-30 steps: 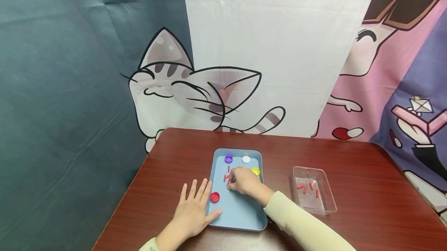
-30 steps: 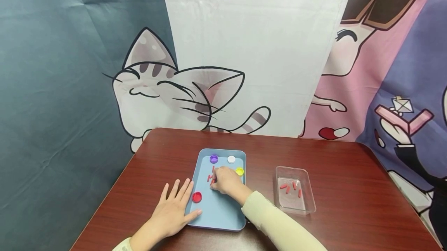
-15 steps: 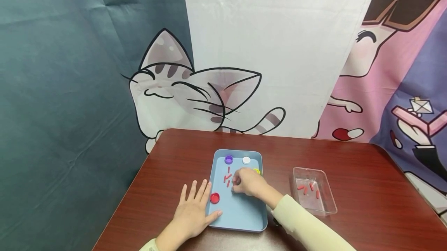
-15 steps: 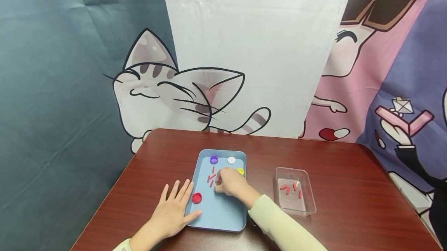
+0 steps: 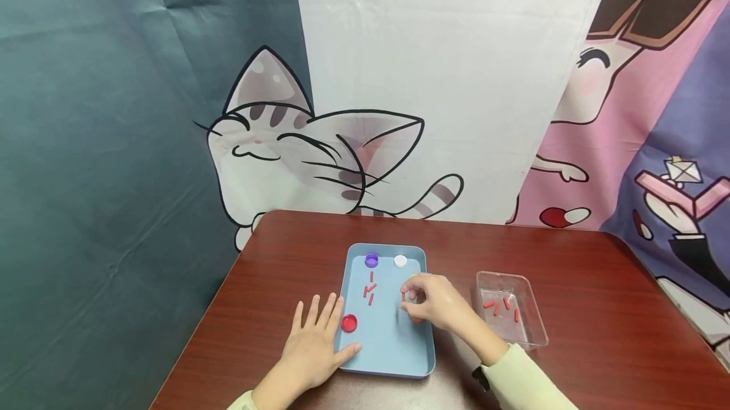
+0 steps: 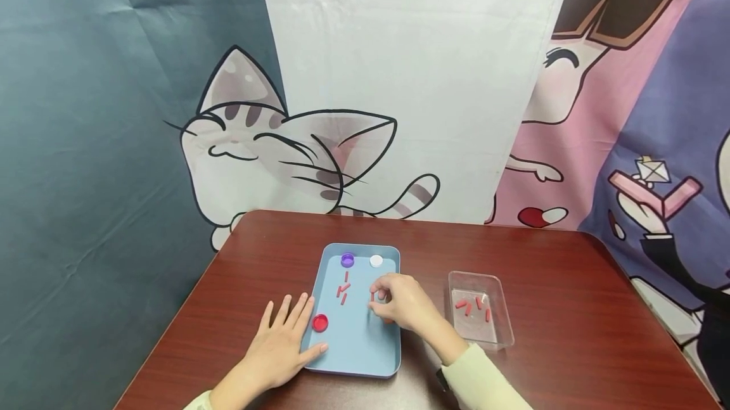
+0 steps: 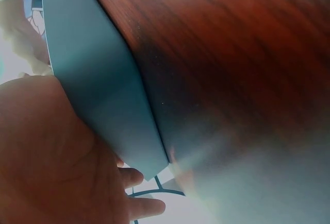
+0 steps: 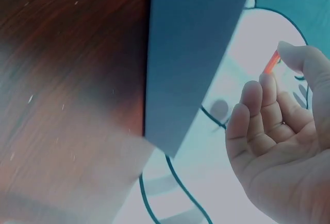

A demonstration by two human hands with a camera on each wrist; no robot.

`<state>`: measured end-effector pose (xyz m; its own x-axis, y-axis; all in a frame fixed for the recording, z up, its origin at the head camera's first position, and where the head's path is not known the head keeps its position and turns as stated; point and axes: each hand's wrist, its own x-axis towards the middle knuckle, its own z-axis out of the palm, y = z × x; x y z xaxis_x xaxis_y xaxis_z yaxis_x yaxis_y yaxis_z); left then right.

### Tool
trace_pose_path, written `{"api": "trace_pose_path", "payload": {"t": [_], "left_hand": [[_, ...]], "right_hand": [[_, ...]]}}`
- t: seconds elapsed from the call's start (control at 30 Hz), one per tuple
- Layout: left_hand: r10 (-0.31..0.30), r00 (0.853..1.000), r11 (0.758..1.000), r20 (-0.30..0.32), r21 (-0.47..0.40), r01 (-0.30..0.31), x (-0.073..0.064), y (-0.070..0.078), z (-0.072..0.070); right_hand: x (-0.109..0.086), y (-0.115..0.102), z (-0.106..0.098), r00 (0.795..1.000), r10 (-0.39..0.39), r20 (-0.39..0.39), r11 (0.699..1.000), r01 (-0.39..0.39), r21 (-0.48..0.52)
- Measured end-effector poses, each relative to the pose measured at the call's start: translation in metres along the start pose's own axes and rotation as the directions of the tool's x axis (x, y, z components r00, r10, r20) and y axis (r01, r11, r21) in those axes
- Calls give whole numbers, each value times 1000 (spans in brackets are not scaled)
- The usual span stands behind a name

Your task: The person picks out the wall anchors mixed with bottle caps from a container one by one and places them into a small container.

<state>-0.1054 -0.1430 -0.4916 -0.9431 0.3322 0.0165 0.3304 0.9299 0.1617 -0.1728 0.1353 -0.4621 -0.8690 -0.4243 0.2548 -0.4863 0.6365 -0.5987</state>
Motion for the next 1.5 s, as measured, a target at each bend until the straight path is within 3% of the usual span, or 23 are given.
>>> {"api": "trace_pose_path", "payload": {"t": [0.23, 0.63, 0.87, 1.03, 1.23, 1.5], "left_hand": [[-11, 1000, 1000, 8, -2, 11, -1, 0, 0], [-10, 1000, 1000, 7, -5, 10, -1, 1, 0], [-17, 1000, 1000, 12, -11, 17, 0, 0, 2], [-3, 1000, 1000, -21, -7, 3, 0, 0, 3], [-2, 1000, 1000, -20, -11, 2, 0, 1, 0], [4, 998, 1000, -60, 4, -4, 2, -4, 13]], "right_hand": [[-17, 4, -21, 997, 16, -75, 997, -11, 72], [-44, 11, -51, 978, 143, -149, 988, -132, 86], [-61, 23, -67, 969, 98, -226, 995, -87, 57], [-71, 32, -77, 960, 75, -269, 997, -62, 55], [-85, 42, -88, 949, 149, -279, 989, -150, 17], [-100, 54, -97, 931, 227, -285, 973, -231, 18]]}}
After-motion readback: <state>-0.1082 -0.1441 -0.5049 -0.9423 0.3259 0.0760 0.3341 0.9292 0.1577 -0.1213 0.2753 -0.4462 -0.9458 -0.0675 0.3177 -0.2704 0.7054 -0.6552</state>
